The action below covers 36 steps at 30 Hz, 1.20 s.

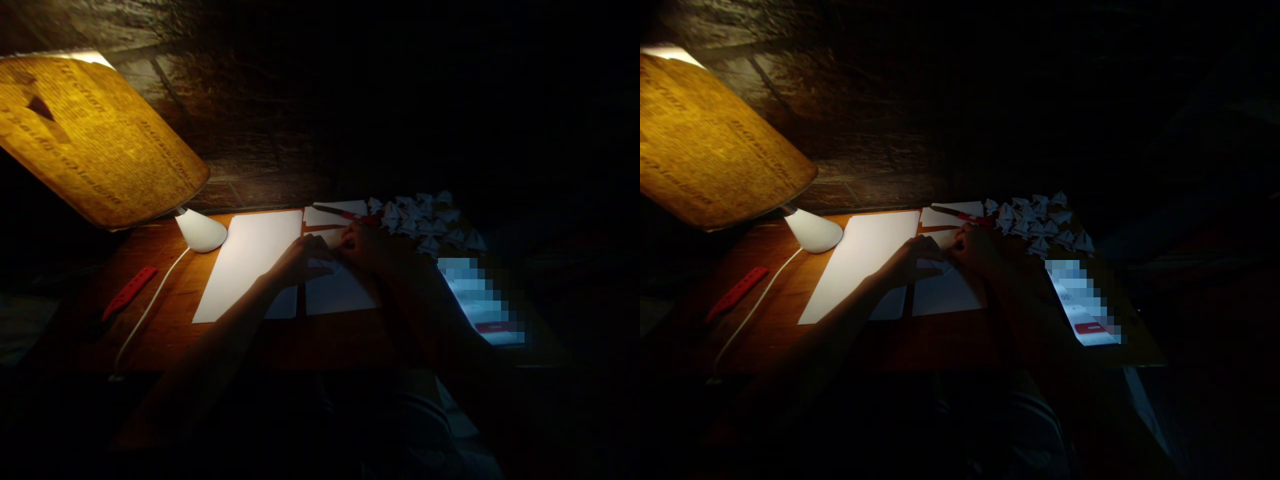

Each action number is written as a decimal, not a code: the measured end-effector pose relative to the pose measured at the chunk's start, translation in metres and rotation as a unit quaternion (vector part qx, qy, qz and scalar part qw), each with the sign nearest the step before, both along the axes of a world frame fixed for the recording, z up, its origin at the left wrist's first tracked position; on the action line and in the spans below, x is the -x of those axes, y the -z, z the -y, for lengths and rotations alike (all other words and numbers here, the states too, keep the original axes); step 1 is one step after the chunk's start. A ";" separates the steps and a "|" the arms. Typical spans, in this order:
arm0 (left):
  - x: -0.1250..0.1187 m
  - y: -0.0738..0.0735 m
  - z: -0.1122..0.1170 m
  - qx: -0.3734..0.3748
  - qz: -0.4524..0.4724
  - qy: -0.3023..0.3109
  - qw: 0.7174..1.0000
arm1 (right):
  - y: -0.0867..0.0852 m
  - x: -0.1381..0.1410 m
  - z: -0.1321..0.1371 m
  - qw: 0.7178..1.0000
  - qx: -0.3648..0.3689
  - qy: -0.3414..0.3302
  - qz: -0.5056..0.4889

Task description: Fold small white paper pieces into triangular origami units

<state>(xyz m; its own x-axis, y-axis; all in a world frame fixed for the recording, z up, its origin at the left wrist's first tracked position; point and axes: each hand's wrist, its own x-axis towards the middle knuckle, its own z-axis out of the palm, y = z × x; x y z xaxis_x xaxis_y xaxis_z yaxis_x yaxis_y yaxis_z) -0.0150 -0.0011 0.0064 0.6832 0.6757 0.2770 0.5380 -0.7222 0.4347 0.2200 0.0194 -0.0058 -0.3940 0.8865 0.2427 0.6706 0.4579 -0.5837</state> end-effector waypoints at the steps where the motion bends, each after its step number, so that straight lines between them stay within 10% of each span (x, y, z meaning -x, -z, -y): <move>1: 0.000 0.000 0.000 -0.002 0.001 0.002 1.000 | 0.000 -0.001 0.000 1.000 -0.003 -0.003 -0.005; 36: 0.001 0.000 -0.002 -0.020 -0.041 0.012 0.999 | 0.004 0.002 -0.004 1.000 0.000 0.023 0.004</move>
<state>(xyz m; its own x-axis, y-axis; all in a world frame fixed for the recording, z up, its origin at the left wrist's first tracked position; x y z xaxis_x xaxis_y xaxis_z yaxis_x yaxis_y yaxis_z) -0.0163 0.0008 0.0067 0.7209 0.6480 0.2455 0.5523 -0.7513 0.3613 0.2181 0.0236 -0.0095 -0.3551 0.9033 0.2407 0.6951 0.4273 -0.5781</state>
